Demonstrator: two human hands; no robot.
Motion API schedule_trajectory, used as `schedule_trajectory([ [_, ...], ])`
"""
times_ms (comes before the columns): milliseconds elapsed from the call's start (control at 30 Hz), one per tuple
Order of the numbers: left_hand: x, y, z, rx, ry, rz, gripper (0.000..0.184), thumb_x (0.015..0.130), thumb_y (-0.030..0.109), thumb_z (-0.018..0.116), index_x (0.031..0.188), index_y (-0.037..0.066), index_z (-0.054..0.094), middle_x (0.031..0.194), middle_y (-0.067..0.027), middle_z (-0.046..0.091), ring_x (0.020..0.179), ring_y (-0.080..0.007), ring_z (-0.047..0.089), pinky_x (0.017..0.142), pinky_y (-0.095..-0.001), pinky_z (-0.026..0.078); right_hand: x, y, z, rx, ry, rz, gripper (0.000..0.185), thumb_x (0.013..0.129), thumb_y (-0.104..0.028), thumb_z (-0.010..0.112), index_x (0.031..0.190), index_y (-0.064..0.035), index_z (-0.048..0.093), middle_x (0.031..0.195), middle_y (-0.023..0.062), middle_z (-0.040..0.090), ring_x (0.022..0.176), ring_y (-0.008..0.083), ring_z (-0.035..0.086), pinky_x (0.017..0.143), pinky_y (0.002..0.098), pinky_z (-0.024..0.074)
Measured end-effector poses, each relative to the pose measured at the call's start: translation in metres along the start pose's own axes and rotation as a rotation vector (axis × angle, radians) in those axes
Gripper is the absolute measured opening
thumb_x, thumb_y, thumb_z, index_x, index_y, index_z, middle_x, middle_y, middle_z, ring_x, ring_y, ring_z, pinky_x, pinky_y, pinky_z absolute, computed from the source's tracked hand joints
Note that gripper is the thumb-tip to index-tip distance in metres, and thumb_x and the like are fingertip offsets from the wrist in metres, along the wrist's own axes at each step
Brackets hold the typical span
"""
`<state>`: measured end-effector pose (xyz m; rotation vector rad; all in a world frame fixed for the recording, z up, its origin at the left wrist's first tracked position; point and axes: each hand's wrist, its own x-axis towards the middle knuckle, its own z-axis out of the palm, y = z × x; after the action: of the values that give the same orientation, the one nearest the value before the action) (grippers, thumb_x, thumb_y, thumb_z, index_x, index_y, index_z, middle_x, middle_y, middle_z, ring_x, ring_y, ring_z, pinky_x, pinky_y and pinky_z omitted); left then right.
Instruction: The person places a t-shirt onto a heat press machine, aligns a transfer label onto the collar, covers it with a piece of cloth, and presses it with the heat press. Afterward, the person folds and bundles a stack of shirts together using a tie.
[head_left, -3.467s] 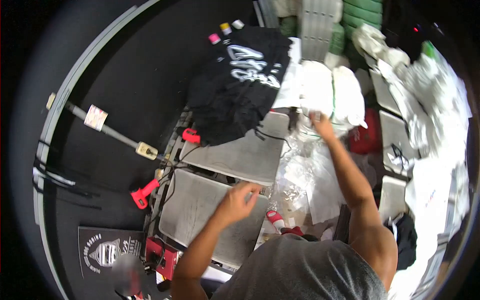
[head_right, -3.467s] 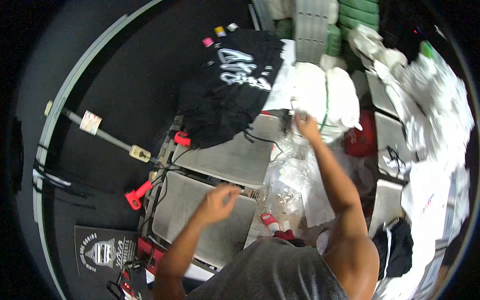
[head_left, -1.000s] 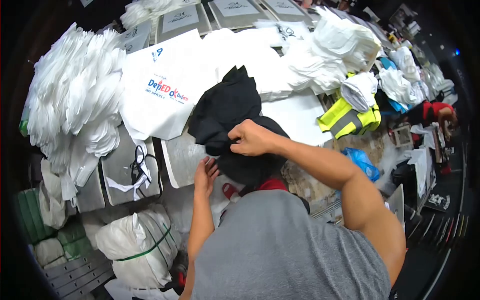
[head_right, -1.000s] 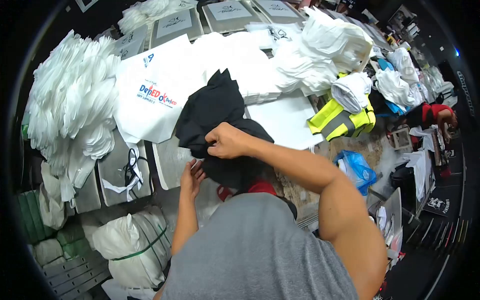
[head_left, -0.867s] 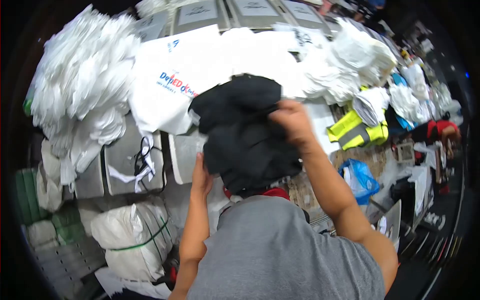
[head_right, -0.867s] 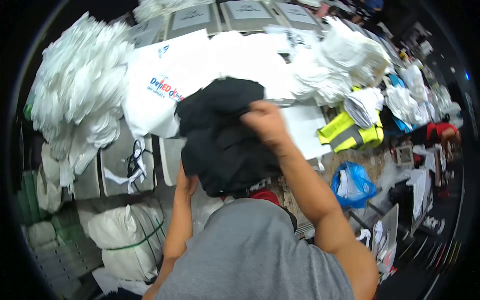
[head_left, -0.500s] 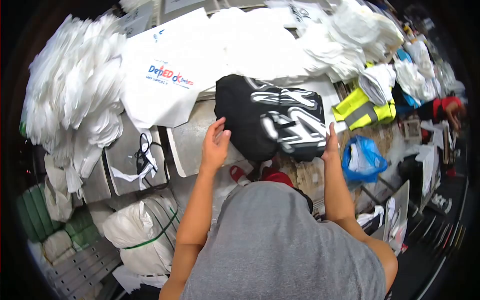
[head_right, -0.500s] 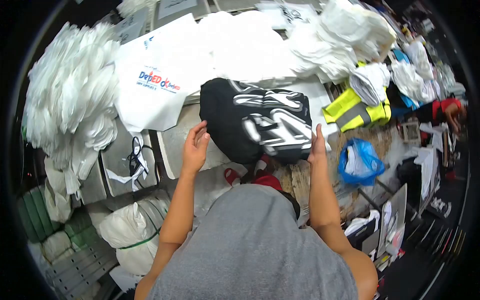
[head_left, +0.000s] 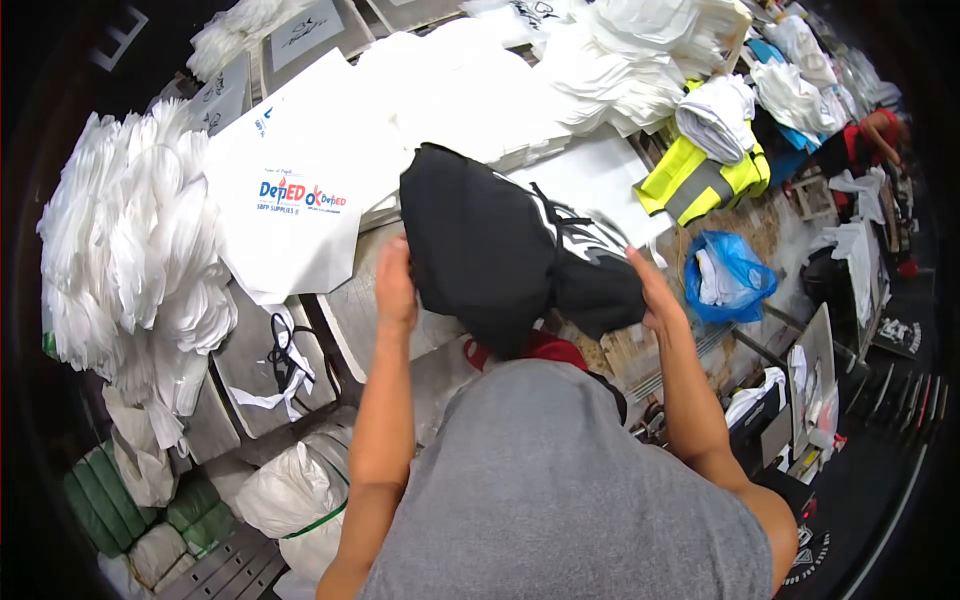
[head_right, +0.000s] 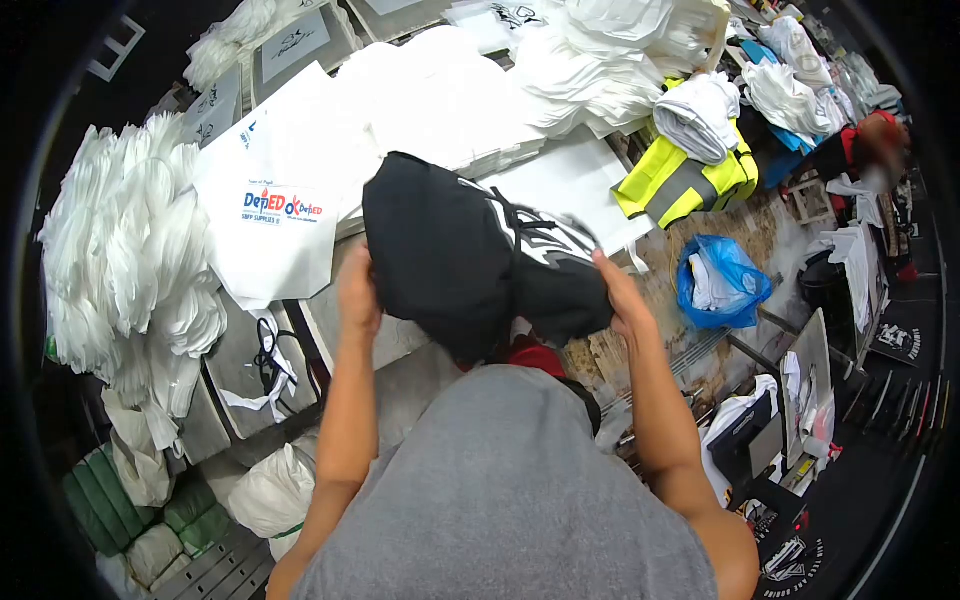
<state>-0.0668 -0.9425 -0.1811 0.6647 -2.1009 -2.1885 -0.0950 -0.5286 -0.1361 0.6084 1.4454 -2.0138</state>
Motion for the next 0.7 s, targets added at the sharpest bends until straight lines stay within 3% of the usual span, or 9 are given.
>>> schedule_trajectory([
  [67, 0.006, 0.052, -0.007, -0.248, -0.059, 0.136, 0.040, 0.106, 0.032, 0.050, 0.125, -0.001, 0.061, 0.109, -0.0057, 0.066, 0.095, -0.0133, 0.059, 0.087, -0.0301, 0.049, -0.008, 0.014, 0.002, -0.011, -0.006, -0.020, 0.073, 0.091, -0.057, 0.067, 0.126, 0.0069, 0.061, 0.111, 0.0171, 0.072, 0.092, 0.0208, 0.071, 0.077, 0.0318, 0.0561],
  [133, 0.024, 0.041, -0.022, -0.176, -0.039, 0.102, 0.042, 0.106, 0.034, 0.051, 0.127, -0.001, 0.061, 0.110, -0.0072, 0.067, 0.097, -0.0145, 0.061, 0.090, -0.0305, 0.049, -0.014, 0.016, 0.011, -0.962, 0.059, -0.010, 0.067, 0.089, -0.059, 0.070, 0.109, 0.0053, 0.069, 0.093, 0.0162, 0.074, 0.080, 0.0202, 0.068, 0.069, 0.0341, 0.0542],
  [167, 0.032, 0.028, -0.030, -0.104, -0.012, 0.049, 0.045, 0.105, 0.035, 0.052, 0.129, -0.002, 0.061, 0.112, -0.0087, 0.068, 0.100, -0.0156, 0.062, 0.093, -0.0309, 0.049, -0.013, 0.026, 0.017, -1.103, -0.011, -0.140, 0.058, 0.087, -0.057, 0.073, 0.095, 0.0002, 0.072, 0.072, 0.0071, 0.066, 0.068, 0.0151, 0.061, 0.060, 0.0335, 0.0487],
  [200, 0.037, 0.011, -0.039, -0.100, -0.010, 0.046, 0.045, 0.105, 0.035, 0.052, 0.129, -0.002, 0.061, 0.112, -0.0087, 0.068, 0.100, -0.0156, 0.062, 0.093, -0.0309, 0.049, -0.018, 0.033, 0.031, -1.267, -0.065, -0.302, 0.057, 0.084, -0.055, 0.076, 0.083, 0.0010, 0.069, 0.066, 0.0110, 0.064, 0.063, 0.0208, 0.062, 0.059, 0.0364, 0.0485],
  [267, 0.035, -0.022, -0.054, 0.441, 0.149, 0.230, 0.048, 0.104, 0.036, 0.054, 0.133, -0.002, 0.060, 0.117, -0.0121, 0.069, 0.105, -0.0187, 0.064, 0.094, -0.0326, 0.049, -0.026, 0.026, 0.060, -1.511, -0.249, -0.284, 0.053, 0.081, -0.053, 0.076, 0.078, -0.0005, 0.069, 0.074, 0.0189, 0.067, 0.071, 0.0351, 0.067, 0.065, 0.0433, 0.0514],
  [300, 0.019, 0.001, -0.056, 0.344, 0.056, 0.113, 0.049, 0.103, 0.034, 0.057, 0.134, -0.003, 0.060, 0.122, -0.0154, 0.069, 0.109, -0.0224, 0.065, 0.096, -0.0334, 0.048, -0.026, 0.031, 0.072, -1.464, -0.197, -0.462, 0.049, 0.082, -0.048, 0.076, 0.068, -0.0015, 0.066, 0.070, 0.0190, 0.066, 0.072, 0.0385, 0.066, 0.065, 0.0456, 0.0511],
  [400, -0.002, 0.018, -0.064, 0.265, 0.196, 0.217, 0.042, 0.101, 0.030, 0.059, 0.128, -0.002, 0.064, 0.117, -0.0155, 0.070, 0.108, -0.0223, 0.065, 0.096, -0.0342, 0.048, -0.031, 0.020, 0.115, -1.382, -0.118, -0.707, 0.019, 0.084, -0.021, 0.074, 0.082, -0.0034, 0.067, 0.082, 0.0155, 0.065, 0.083, 0.0365, 0.064, 0.072, 0.0431, 0.0504],
  [500, -0.035, 0.046, -0.059, 0.481, 0.329, 0.402, 0.031, 0.098, 0.022, 0.063, 0.120, 0.001, 0.068, 0.108, -0.0135, 0.071, 0.099, -0.0203, 0.067, 0.088, -0.0332, 0.051, -0.011, 0.023, 0.147, -1.315, -0.399, -1.015, 0.009, 0.084, -0.005, 0.068, 0.093, -0.0034, 0.067, 0.092, 0.0136, 0.066, 0.093, 0.0347, 0.062, 0.081, 0.0421, 0.0503],
  [700, -0.096, 0.043, -0.010, 0.369, 0.047, 0.478, 0.016, 0.092, 0.008, 0.067, 0.107, 0.001, 0.068, 0.096, -0.0114, 0.069, 0.079, -0.0197, 0.067, 0.070, -0.0310, 0.054, 0.052, 0.047, 0.168, -1.667, -0.681, -1.005, 0.015, 0.082, -0.012, 0.065, 0.092, -0.0024, 0.070, 0.097, 0.0165, 0.067, 0.096, 0.0354, 0.063, 0.088, 0.0446, 0.0516],
])
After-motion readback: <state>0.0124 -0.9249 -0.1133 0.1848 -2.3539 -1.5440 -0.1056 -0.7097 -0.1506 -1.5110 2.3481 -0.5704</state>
